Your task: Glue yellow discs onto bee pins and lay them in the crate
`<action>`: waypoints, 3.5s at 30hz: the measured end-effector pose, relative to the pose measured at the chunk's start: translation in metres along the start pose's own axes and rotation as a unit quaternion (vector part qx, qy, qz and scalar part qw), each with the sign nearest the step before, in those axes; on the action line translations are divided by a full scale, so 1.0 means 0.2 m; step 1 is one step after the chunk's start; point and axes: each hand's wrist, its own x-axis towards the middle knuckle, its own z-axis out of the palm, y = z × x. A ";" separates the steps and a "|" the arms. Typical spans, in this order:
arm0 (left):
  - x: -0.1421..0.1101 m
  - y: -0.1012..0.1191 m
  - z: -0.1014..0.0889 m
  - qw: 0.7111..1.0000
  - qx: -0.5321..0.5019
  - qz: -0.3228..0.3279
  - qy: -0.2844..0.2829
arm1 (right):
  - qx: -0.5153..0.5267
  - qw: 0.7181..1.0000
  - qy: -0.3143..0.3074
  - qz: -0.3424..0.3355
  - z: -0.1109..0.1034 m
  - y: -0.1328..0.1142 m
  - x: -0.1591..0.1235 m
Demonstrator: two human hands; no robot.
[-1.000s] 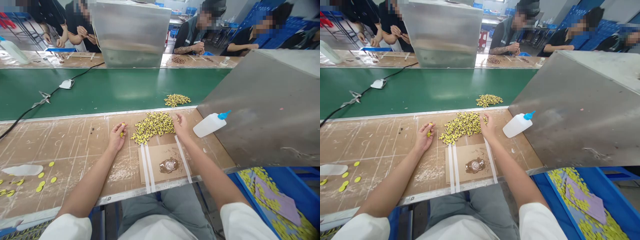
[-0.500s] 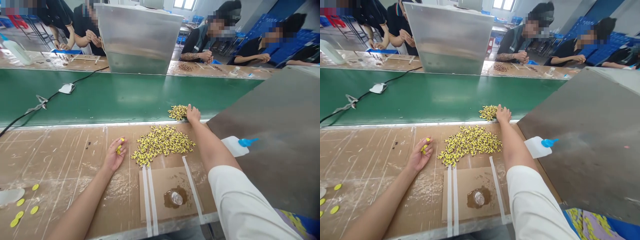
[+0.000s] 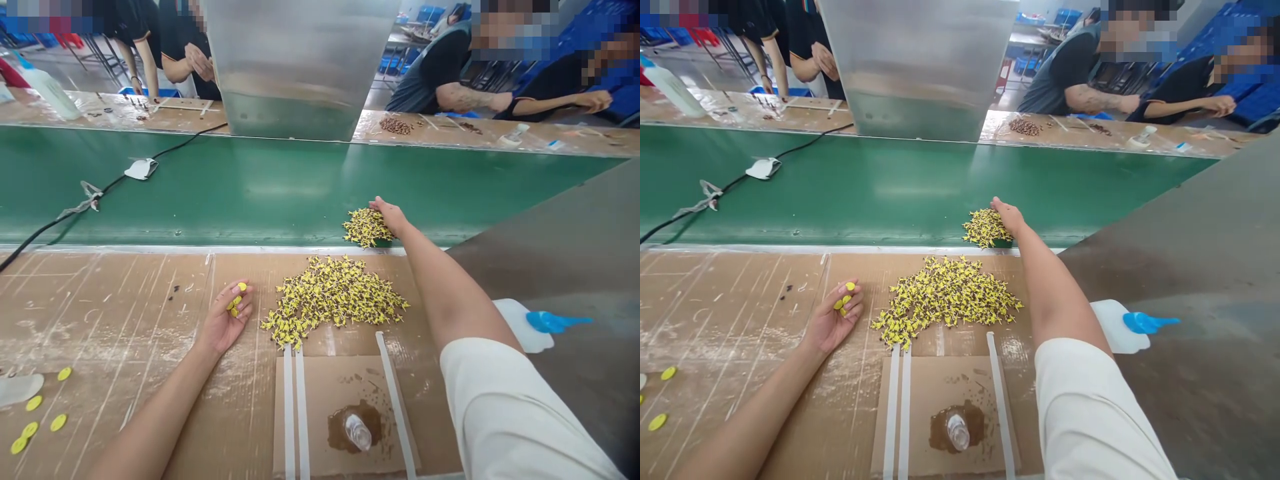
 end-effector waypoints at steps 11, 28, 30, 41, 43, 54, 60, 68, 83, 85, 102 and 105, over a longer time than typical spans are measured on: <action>0.00 0.01 0.01 1.000 -0.004 -0.003 -0.018 | -0.004 0.989 -0.129 -0.075 0.06 -0.15 -0.18; 0.01 0.01 -0.01 0.998 -0.023 -0.005 -0.055 | -0.073 0.964 -0.201 -0.159 -0.06 -0.35 -0.66; 0.01 0.01 -0.01 0.998 -0.027 -0.006 -0.058 | -0.067 0.967 -0.191 -0.156 -0.09 -0.35 -0.71; 0.00 0.01 -0.01 0.998 -0.029 -0.006 -0.052 | -0.070 0.994 -0.077 -0.021 -0.11 -0.08 -0.54; 0.00 0.01 -0.01 0.998 -0.024 -0.008 -0.049 | -0.063 0.992 -0.101 -0.039 -0.06 -0.07 -0.53; 0.00 0.02 -0.01 0.998 -0.023 -0.011 -0.056 | -0.018 0.976 -0.174 -0.128 -0.04 -0.20 -0.66; 0.00 0.02 -0.01 0.998 -0.030 -0.011 -0.059 | -0.017 0.966 -0.195 -0.166 -0.12 -0.27 -0.90; 0.01 0.01 -0.02 0.999 -0.024 -0.006 -0.047 | -0.008 0.967 -0.174 -0.185 -0.10 -0.39 -0.84; 0.01 0.00 -0.05 0.999 -0.030 -0.008 -0.045 | -0.104 0.905 -0.297 -0.286 0.59 -0.63 -0.37; 0.01 0.00 -0.05 0.999 -0.029 -0.009 -0.044 | -0.099 0.888 -0.317 -0.318 0.56 -0.64 -0.42; 0.01 -0.01 -0.05 0.998 -0.031 -0.002 -0.055 | -0.092 0.862 -0.370 -0.333 0.14 -0.68 -0.87; 0.01 -0.01 -0.05 0.998 -0.032 -0.002 -0.056 | -0.085 0.899 -0.309 -0.298 0.16 -0.68 -0.77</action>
